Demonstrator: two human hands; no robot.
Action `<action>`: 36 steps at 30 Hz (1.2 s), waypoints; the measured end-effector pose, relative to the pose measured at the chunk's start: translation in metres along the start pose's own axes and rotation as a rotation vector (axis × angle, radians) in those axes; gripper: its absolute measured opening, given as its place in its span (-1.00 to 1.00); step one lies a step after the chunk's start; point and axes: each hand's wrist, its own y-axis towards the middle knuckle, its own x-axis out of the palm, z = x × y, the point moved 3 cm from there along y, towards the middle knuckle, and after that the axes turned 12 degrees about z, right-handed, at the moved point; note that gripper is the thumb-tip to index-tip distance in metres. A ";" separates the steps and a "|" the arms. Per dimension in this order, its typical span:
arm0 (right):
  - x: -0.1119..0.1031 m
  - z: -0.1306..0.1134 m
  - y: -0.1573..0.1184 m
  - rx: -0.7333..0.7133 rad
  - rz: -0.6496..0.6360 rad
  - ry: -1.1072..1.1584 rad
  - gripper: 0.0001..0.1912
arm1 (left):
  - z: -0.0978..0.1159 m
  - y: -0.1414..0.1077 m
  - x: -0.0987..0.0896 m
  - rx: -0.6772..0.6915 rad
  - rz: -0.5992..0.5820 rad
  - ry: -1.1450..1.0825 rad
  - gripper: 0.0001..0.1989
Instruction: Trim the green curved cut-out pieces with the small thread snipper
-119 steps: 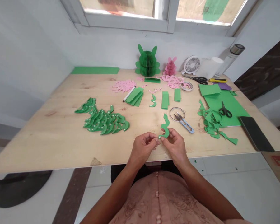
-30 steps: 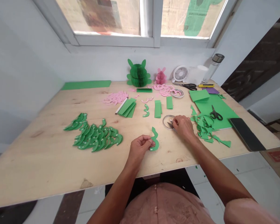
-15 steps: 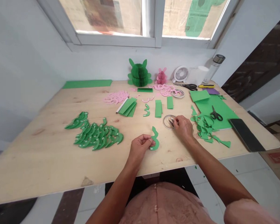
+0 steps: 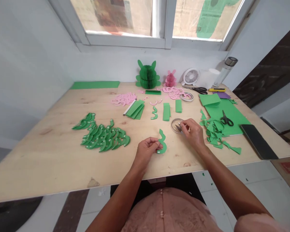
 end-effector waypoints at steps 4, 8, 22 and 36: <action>-0.011 -0.025 -0.014 -0.045 -0.029 0.177 -0.79 | 0.002 -0.001 0.000 0.004 -0.022 -0.013 -0.84; -0.010 -0.039 -0.033 -0.063 -0.081 0.261 -0.79 | 0.003 -0.002 0.000 -0.005 -0.032 -0.021 -0.83; -0.013 -0.057 -0.045 -0.708 0.116 0.032 -0.89 | 0.008 -0.009 0.006 -0.094 -0.091 0.039 -0.82; -0.012 -0.055 -0.041 -0.862 -0.001 -0.039 -0.90 | 0.009 -0.008 0.011 -0.080 -0.164 0.061 -0.82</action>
